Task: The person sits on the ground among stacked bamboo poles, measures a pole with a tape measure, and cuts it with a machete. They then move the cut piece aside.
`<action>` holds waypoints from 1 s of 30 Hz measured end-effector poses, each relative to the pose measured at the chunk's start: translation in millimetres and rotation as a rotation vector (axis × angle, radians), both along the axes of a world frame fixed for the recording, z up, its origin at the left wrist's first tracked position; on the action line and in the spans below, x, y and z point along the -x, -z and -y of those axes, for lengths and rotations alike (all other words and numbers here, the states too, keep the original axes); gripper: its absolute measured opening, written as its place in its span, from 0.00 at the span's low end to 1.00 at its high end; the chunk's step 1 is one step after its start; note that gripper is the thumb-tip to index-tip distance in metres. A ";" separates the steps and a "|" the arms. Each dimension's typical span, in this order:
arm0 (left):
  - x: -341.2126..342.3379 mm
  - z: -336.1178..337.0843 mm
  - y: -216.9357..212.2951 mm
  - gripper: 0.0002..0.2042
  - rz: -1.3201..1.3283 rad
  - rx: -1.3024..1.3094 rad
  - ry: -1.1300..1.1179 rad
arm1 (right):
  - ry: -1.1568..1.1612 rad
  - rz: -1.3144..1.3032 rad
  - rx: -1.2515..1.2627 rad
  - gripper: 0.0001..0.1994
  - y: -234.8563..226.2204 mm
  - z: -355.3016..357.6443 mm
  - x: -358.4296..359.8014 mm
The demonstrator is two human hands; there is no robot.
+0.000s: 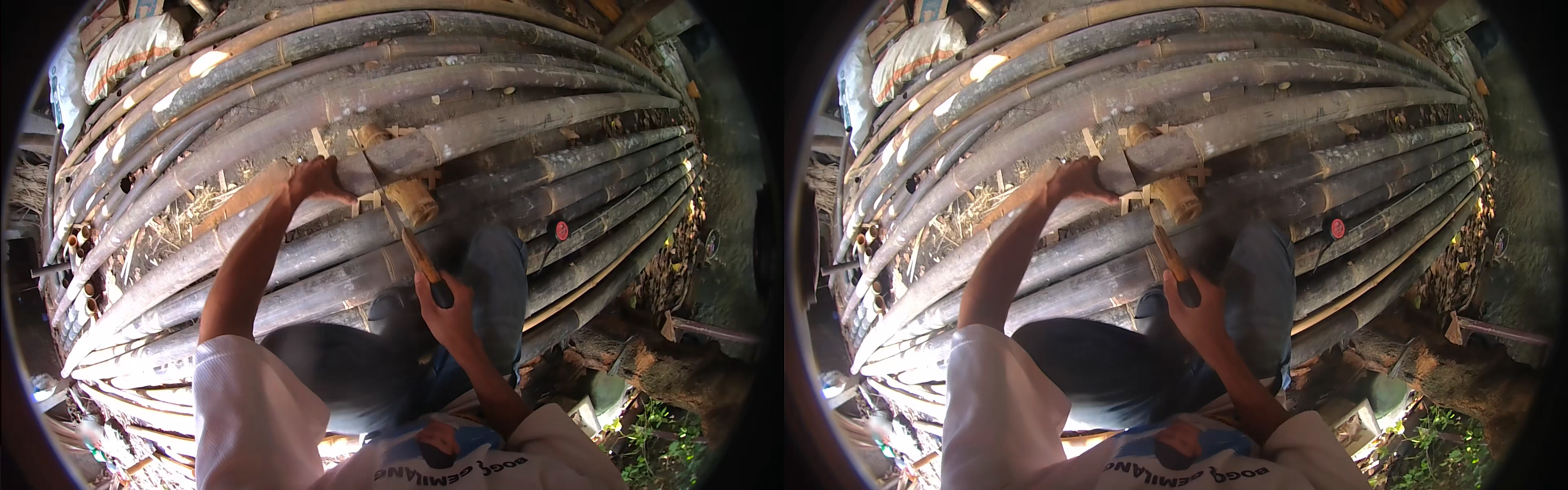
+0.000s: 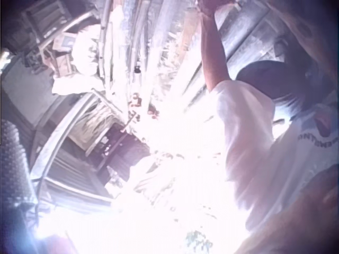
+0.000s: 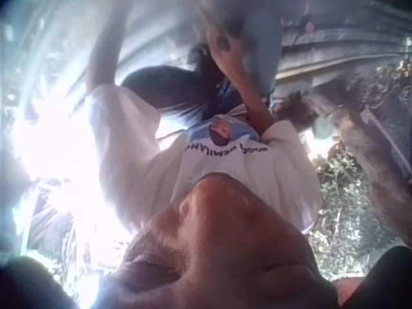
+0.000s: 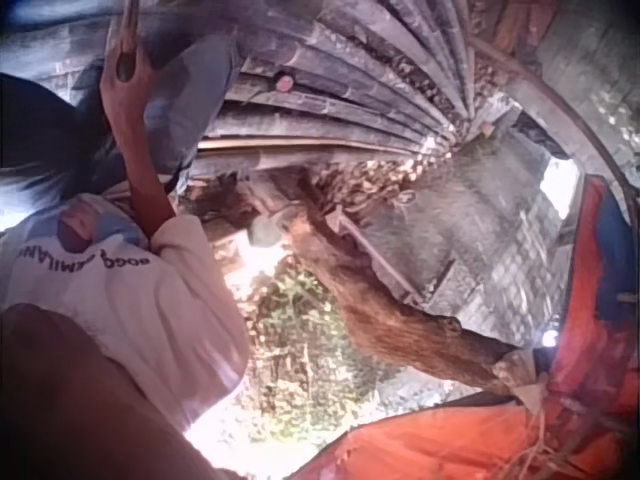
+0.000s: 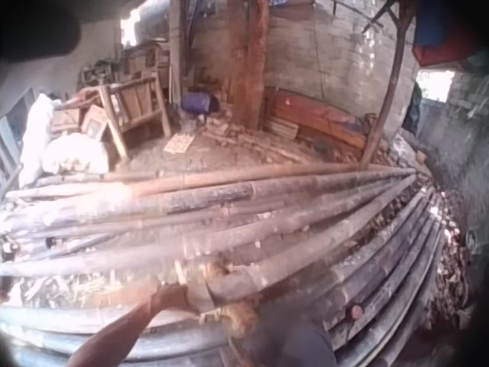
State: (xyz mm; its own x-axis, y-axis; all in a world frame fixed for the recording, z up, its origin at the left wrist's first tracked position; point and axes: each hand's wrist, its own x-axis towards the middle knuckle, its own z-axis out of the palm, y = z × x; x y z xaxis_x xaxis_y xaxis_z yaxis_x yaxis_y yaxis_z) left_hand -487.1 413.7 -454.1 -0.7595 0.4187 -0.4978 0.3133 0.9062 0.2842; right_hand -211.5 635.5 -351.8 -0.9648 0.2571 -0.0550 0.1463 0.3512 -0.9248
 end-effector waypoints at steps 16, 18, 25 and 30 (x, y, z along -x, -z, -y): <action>-35.4 -5.0 -1.5 0.44 -0.174 -0.074 -0.212 | 0.092 -0.056 -0.154 0.15 5.0 2.8 -17.0; -44.6 -16.5 -9.3 0.45 -0.168 -0.078 -0.211 | 0.025 0.113 -0.074 0.12 15.1 -2.6 27.9; -54.7 3.7 -14.8 0.47 -0.175 -0.099 -0.263 | 0.062 0.178 -0.080 0.14 -29.7 -16.1 -89.7; -55.7 -16.0 -3.1 0.48 -0.233 -0.130 -0.194 | 0.058 -0.008 -0.015 0.14 36.7 10.5 2.3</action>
